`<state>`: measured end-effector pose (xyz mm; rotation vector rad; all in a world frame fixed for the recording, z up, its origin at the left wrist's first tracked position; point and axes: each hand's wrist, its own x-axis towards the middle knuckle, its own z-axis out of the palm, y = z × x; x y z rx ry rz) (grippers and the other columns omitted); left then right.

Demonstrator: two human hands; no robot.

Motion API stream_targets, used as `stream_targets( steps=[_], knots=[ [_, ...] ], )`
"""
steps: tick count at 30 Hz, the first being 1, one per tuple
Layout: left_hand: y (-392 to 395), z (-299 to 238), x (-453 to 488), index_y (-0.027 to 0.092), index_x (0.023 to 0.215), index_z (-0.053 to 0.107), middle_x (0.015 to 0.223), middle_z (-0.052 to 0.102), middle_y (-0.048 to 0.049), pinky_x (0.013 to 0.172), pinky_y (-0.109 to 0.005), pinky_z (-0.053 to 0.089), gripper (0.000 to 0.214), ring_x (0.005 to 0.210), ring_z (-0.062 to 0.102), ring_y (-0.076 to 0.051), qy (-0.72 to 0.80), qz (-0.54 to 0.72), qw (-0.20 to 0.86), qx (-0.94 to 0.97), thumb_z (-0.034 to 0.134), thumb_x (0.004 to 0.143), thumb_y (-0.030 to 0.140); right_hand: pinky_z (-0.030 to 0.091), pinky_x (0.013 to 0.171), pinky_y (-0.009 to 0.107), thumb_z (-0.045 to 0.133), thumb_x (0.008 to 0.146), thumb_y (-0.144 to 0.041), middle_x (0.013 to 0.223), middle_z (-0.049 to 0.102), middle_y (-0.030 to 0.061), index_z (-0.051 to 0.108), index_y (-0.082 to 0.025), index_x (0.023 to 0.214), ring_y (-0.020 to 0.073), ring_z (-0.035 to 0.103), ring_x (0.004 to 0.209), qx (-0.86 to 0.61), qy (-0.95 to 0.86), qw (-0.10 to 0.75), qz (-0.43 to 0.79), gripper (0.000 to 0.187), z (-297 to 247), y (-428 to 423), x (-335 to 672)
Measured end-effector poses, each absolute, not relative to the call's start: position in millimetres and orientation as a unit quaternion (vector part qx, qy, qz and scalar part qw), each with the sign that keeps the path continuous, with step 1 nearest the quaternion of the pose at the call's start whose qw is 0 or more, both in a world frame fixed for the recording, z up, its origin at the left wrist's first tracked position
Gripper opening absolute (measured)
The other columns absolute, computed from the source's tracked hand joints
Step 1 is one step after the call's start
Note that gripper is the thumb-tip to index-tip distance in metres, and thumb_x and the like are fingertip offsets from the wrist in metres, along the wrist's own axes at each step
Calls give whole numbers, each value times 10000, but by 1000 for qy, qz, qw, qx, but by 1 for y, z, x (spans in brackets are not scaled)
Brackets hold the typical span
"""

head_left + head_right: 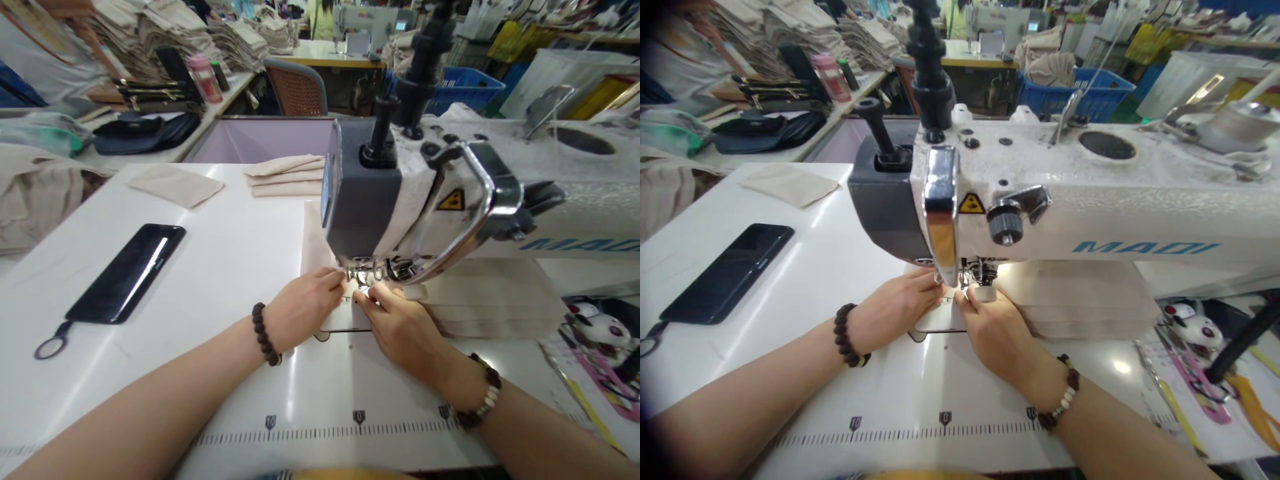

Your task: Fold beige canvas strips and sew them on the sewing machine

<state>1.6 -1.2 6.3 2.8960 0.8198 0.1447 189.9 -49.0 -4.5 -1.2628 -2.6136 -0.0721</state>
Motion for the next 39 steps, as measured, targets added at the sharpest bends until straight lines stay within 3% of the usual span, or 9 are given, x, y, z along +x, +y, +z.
stream_targets(
  steps=[7,16,29,39],
  knots=[
    [5,15,7,116,804,614,843,581,-55,768,-293,483,209,840,549,-172,327,68,57,941,432,896,156,408,679,294,373,840,-82,776,526,90,588,-98,968,187,463,715,-432,-891,136,-19,251,-2,-49,189],
    [6,19,9,132,663,577,798,562,-58,755,-281,485,199,874,550,-189,331,81,36,939,503,846,114,387,642,276,380,840,-82,785,533,86,585,-111,966,179,468,718,-438,-889,133,-13,243,-2,-49,189],
    [6,20,9,128,767,595,787,549,-59,698,-292,467,173,806,537,-190,343,52,20,938,467,877,164,400,644,281,361,845,-76,765,536,87,588,-105,941,179,482,708,-430,-892,138,-11,248,-2,-49,190],
    [-19,25,10,92,844,581,893,531,-105,663,-330,462,258,825,502,-224,375,-26,52,925,406,911,269,411,654,285,378,828,-58,832,571,103,550,-101,1130,189,505,745,-427,-892,142,-42,350,-1,-49,190]
  ],
)
